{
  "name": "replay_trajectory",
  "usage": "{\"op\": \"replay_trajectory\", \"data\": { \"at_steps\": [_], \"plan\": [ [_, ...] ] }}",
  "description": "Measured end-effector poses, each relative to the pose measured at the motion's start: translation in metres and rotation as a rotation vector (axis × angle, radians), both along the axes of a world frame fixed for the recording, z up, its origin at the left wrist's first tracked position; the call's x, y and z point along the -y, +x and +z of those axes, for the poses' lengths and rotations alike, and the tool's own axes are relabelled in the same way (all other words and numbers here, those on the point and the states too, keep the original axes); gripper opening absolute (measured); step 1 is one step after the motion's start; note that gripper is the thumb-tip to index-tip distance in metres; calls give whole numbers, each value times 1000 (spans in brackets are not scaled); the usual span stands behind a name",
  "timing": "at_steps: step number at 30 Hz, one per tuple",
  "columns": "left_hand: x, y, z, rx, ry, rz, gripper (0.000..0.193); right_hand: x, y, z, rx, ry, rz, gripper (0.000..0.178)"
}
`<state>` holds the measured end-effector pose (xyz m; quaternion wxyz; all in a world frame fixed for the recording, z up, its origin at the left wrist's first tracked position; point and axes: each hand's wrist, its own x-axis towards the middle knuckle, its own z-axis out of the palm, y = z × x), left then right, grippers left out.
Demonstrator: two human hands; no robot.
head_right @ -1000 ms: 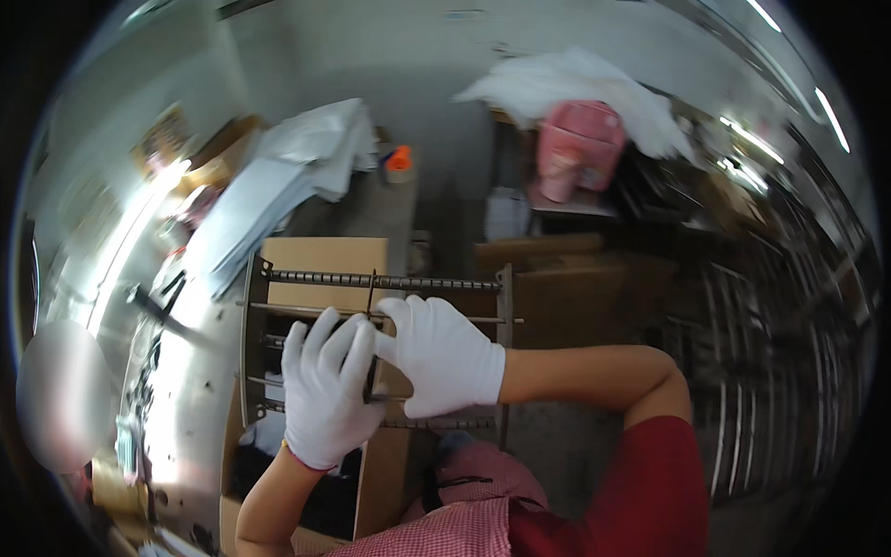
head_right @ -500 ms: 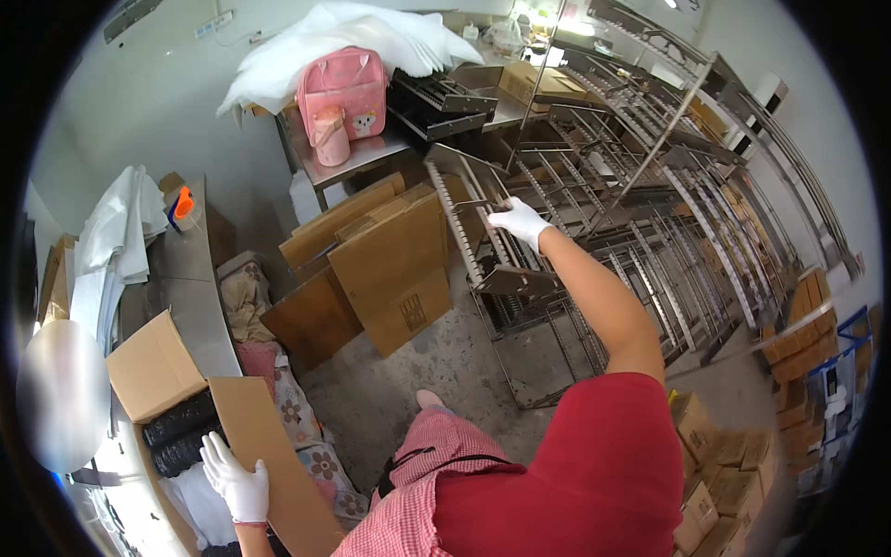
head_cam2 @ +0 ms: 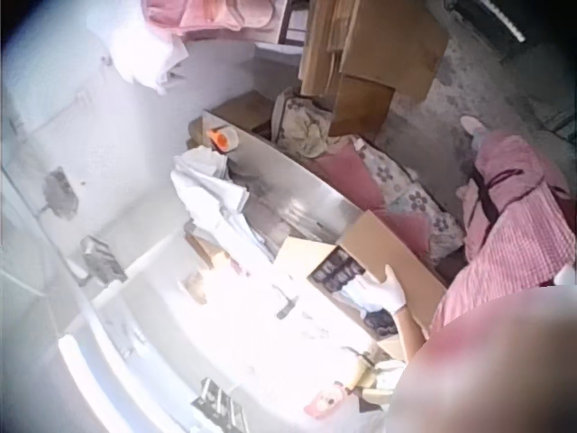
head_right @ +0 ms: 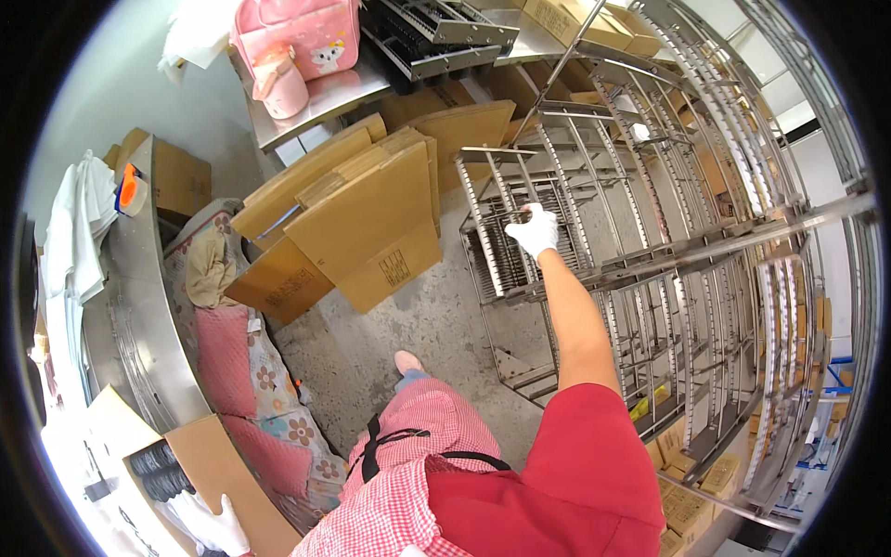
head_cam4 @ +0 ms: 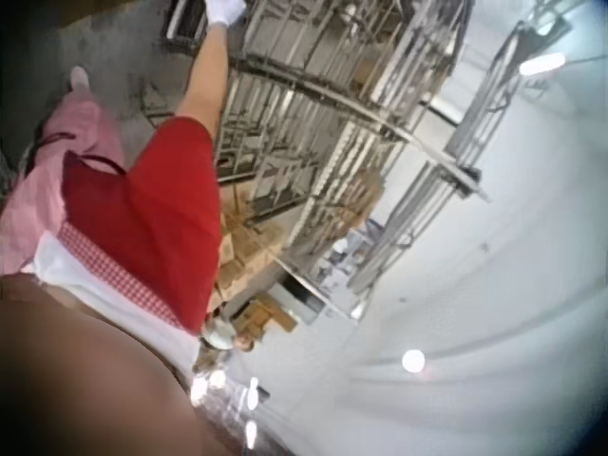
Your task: The person repeatedly picks up small black cylindrical objects from a cardboard box and places them onto a metal rack. They then carry the filled rack to a nearby storage area and return with an empty one to continue the process.
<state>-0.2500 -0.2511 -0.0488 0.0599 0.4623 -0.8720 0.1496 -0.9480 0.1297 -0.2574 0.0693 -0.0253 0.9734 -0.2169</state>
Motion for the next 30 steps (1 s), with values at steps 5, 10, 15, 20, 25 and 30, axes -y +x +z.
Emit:
{"op": "replay_trajectory", "data": {
  "at_steps": [5,10,15,20,25,30],
  "plan": [
    [4,-45,12,77,1,-99,68,-25,-13,-34,-344,286,-349,48],
    [6,-12,-14,40,175,81,66,41,10,-60,-537,249,236,49],
    [12,-25,-20,102,145,148,59,0,-17,-83,-496,840,470,37],
    [9,-46,-24,-15,200,180,42,-8,-54,-55,-325,896,118,35],
    [7,-77,-21,-185,311,239,36,30,-22,-106,-505,549,676,45],
    [14,15,-33,-137,384,337,70,-56,-89,-192,129,469,-254,96]
  ]
}}
